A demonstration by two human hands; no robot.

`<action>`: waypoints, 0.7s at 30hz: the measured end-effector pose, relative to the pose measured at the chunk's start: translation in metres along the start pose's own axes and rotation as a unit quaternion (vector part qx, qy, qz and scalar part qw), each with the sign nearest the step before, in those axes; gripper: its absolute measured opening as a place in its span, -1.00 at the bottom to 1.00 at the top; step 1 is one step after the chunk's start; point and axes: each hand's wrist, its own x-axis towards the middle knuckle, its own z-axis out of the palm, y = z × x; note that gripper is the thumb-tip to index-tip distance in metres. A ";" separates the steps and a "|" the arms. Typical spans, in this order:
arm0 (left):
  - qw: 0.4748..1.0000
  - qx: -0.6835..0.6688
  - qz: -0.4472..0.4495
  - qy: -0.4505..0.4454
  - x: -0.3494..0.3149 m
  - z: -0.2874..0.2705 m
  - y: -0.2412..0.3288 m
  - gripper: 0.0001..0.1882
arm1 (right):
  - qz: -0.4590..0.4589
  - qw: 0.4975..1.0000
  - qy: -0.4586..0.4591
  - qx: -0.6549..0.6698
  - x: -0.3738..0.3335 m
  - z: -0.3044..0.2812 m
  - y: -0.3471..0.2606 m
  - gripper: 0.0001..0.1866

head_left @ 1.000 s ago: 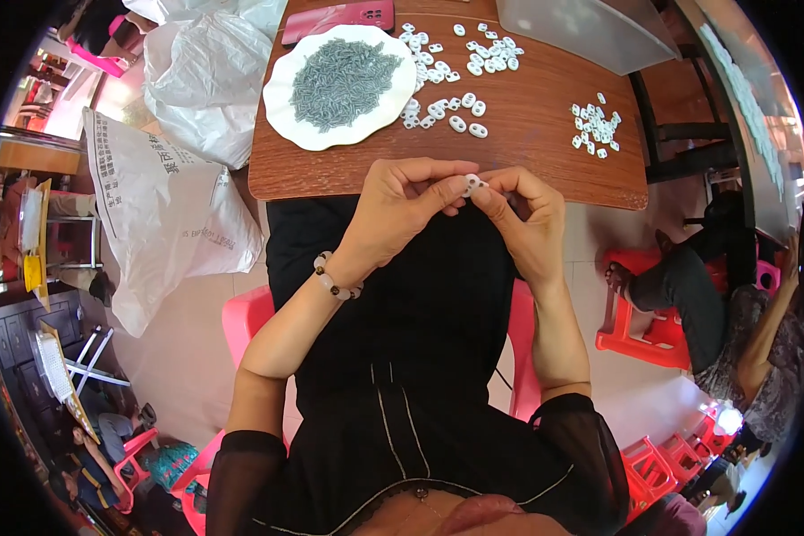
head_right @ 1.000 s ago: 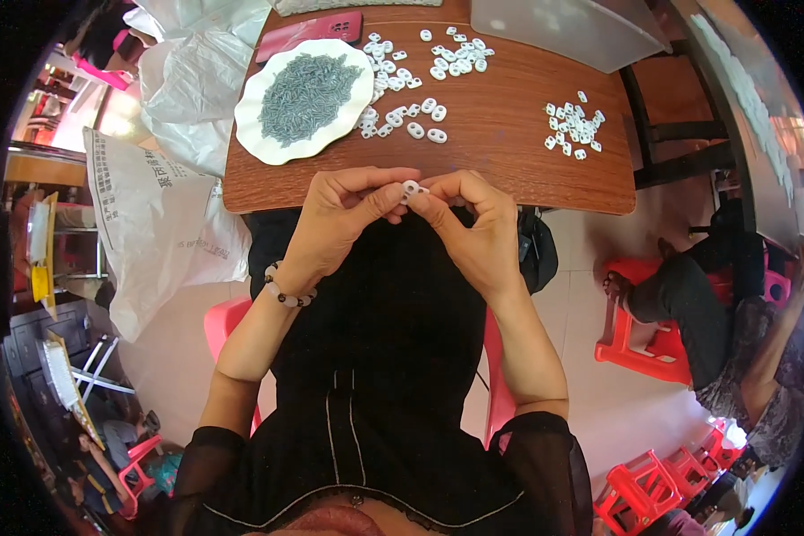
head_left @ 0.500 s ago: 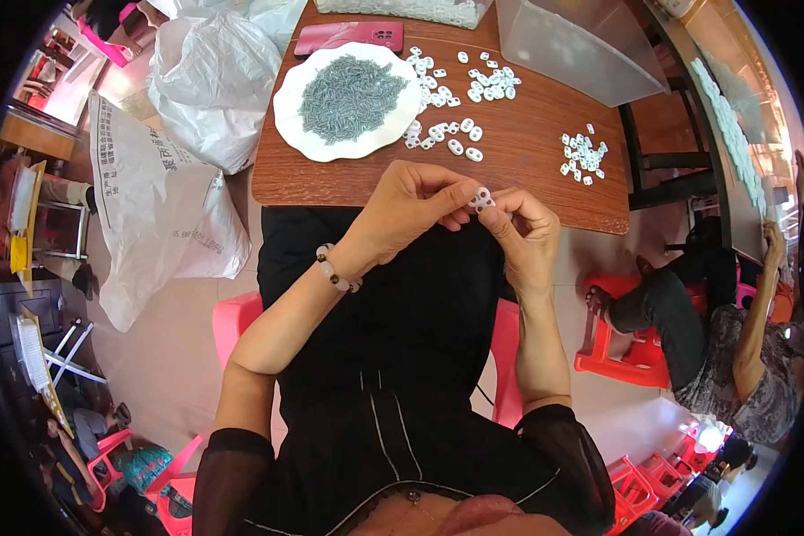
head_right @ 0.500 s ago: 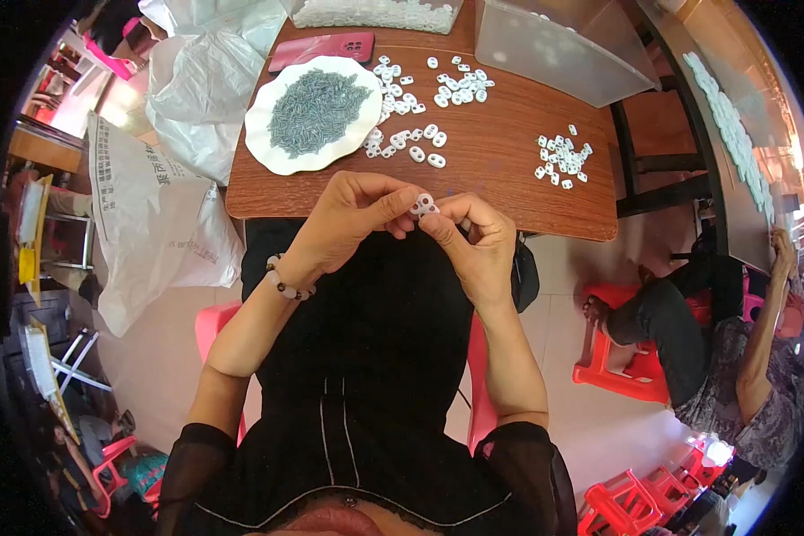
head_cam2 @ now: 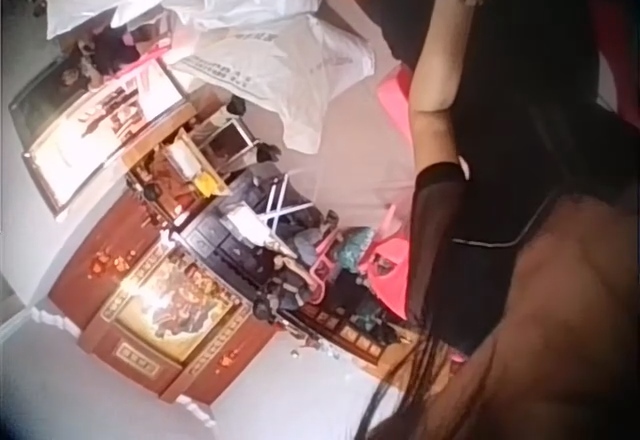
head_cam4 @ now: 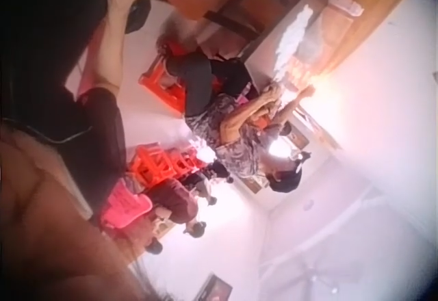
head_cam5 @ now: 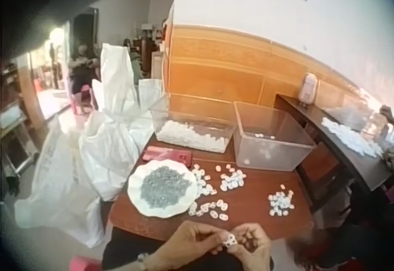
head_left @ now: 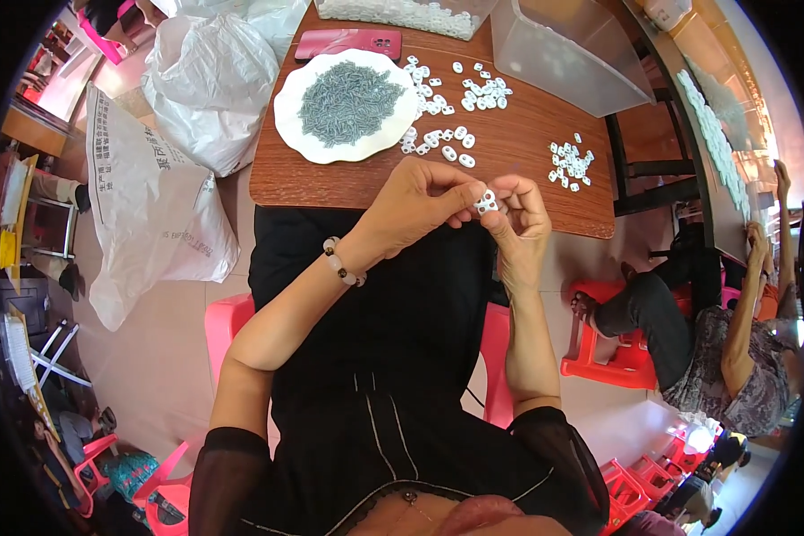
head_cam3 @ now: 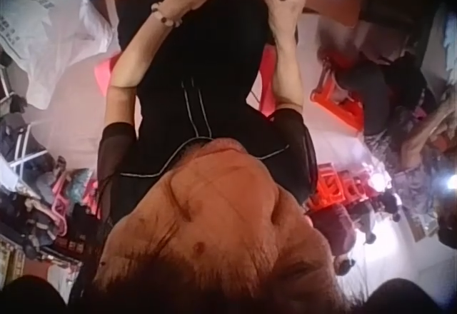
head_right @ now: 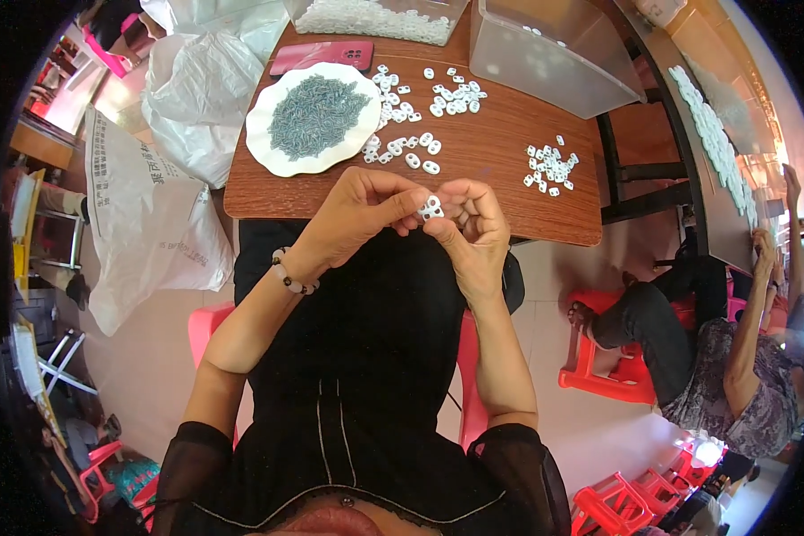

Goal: The recorder is manually inserting small grey circular components into white plastic housings at a workbench.

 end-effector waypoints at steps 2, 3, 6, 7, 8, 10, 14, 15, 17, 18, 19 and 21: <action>1.000 0.003 0.000 -0.010 -0.002 -0.001 0.000 -0.73 | 0.005 1.000 -0.005 0.003 0.001 0.000 0.000 -0.59; 1.000 0.000 0.002 -0.013 -0.003 -0.001 0.000 -0.73 | 0.006 0.999 -0.033 -0.001 0.001 -0.002 0.000 -0.57; 1.000 0.005 0.006 -0.009 -0.005 -0.001 0.001 -0.73 | 0.003 0.998 -0.058 -0.016 0.000 -0.003 0.003 -0.53; 1.000 0.013 0.007 -0.001 -0.006 0.000 0.002 -0.73 | -0.001 0.998 -0.056 -0.028 0.000 -0.003 0.004 -0.50; 1.000 0.012 0.007 -0.001 -0.007 0.000 0.002 -0.73 | 0.000 0.998 -0.056 -0.029 -0.001 -0.002 0.004 -0.50; 1.000 0.010 0.014 -0.002 -0.008 0.000 0.002 -0.73 | -0.004 0.997 -0.058 -0.041 -0.001 -0.002 0.003 -0.50; 1.000 0.011 0.011 0.001 -0.009 0.003 0.001 -0.74 | -0.033 0.994 -0.070 -0.082 -0.001 -0.003 0.005 -0.48; 1.000 0.011 0.014 0.001 -0.009 0.003 0.000 -0.75 | -0.036 0.994 -0.074 -0.076 -0.001 0.000 0.006 -0.48; 1.000 0.010 0.016 0.001 -0.009 0.003 -0.001 -0.75 | -0.039 0.994 -0.078 -0.071 0.001 0.000 0.006 -0.48; 1.000 0.013 0.020 -0.001 -0.009 0.003 -0.002 -0.75 | -0.054 0.991 -0.088 -0.090 0.002 -0.001 0.006 -0.48; 1.000 0.015 0.023 -0.003 -0.009 0.003 -0.002 -0.74 | -0.068 0.987 -0.099 -0.108 0.003 -0.002 0.007 -0.48; 1.000 0.013 0.026 0.004 -0.009 0.004 -0.002 -0.76 | -0.058 0.989 -0.089 -0.104 0.001 0.001 0.005 -0.50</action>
